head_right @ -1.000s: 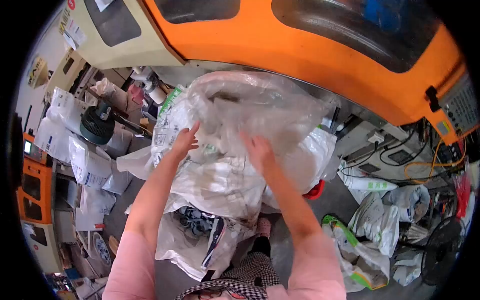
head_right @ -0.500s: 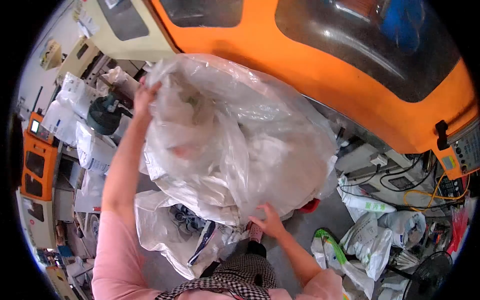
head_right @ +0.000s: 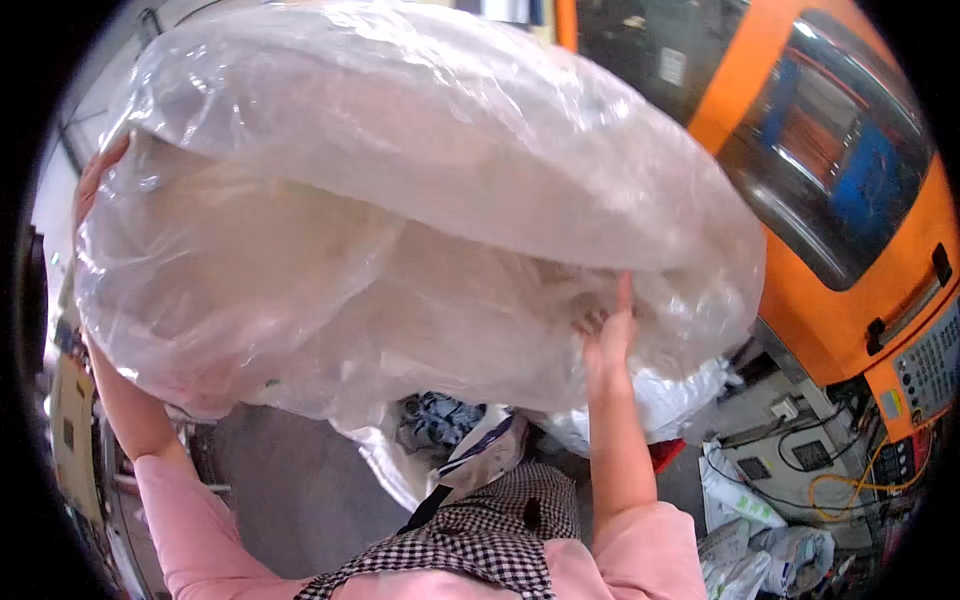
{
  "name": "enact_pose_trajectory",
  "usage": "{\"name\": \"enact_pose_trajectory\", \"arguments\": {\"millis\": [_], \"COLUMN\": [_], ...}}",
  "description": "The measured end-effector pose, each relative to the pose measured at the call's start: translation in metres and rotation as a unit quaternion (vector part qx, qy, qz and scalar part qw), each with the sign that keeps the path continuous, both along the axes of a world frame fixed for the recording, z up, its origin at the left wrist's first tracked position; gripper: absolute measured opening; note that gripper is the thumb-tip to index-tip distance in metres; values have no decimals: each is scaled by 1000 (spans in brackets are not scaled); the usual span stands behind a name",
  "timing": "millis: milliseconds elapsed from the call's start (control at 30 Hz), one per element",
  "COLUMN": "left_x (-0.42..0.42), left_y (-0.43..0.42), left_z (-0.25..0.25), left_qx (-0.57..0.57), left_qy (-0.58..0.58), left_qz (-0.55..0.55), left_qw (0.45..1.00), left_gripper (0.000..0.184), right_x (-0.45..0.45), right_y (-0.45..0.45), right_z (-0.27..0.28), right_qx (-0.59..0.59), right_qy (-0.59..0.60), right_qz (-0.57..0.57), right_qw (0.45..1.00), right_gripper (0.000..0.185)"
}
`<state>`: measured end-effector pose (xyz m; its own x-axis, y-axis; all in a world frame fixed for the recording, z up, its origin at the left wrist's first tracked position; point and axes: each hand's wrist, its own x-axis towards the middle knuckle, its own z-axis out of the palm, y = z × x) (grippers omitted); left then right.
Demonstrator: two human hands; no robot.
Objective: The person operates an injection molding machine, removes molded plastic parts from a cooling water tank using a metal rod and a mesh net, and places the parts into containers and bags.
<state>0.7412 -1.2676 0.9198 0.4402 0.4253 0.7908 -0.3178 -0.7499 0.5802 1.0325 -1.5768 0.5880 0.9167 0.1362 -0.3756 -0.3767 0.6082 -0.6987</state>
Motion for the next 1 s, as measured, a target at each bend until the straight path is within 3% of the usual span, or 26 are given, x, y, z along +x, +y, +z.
{"name": "enact_pose_trajectory", "arguments": {"millis": [100, 167, 233, 300, 333, 400, 467, 533, 600, 633, 700, 767, 833, 900, 967, 1000], "left_x": [-154, -256, -361, -463, -526, -656, -681, -940, -916, -908, -876, -819, -730, -692, -689, -705], "left_y": [19, 23, 27, 31, 38, 37, -26, -26, -113, -141, -182, -176, -135, -97, -78, -74], "left_z": [12, 11, 3, -33, -54, -103, -146, -295, -326, -335, -353, -390, -376, -410, -484, -541], "left_qx": [-51, -144, -197, -283, -282, -412, -398, -317, -415, -430, -524, -348, -268, -262, -359, -407], "left_qy": [25, 44, 42, -63, -74, -103, -113, 134, 236, 230, 409, 433, 473, 440, 376, 318], "left_qz": [110, 190, 258, 306, 336, 231, 345, 552, 677, 689, 550, 682, 615, 678, 686, 633], "left_qw": [992, 970, 945, 907, 896, 875, 843, 759, 560, 535, 506, 476, 571, 527, 509, 576], "left_gripper": [29, 31, 32, 34, 34, 32, 29, 33, 40, 40, 75, 112, 128, 119, 95, 83], "right_x": [-5, -22, -77, -143, -178, -265, -333, -384, -413, -442, -494, -552, -607, -658, -696, -704], "right_y": [76, 131, 200, 266, 296, 340, 376, 413, 452, 471, 494, 515, 529, 535, 534, 541], "right_z": [15, 37, 75, 95, 99, 112, 112, 100, 67, 57, 34, 13, -4, -11, -7, -14], "right_qx": [48, 119, 98, 72, 104, 118, 164, 231, 242, 233, 189, 176, 115, 79, 82, 74], "right_qy": [-96, -137, -138, -140, -157, -166, -141, -83, -64, -51, -10, -54, -57, -35, 60, 66], "right_qz": [19, 119, 156, 206, 248, 318, 416, 537, 633, 656, 655, 687, 731, 760, 780, 805], "right_qw": [994, 976, 973, 966, 950, 926, 883, 807, 733, 716, 731, 703, 670, 644, 617, 585], "right_gripper": [46, 28, 25, 23, 25, 31, 33, 37, 39, 39, 38, 37, 34, 31, 30, 29]}}
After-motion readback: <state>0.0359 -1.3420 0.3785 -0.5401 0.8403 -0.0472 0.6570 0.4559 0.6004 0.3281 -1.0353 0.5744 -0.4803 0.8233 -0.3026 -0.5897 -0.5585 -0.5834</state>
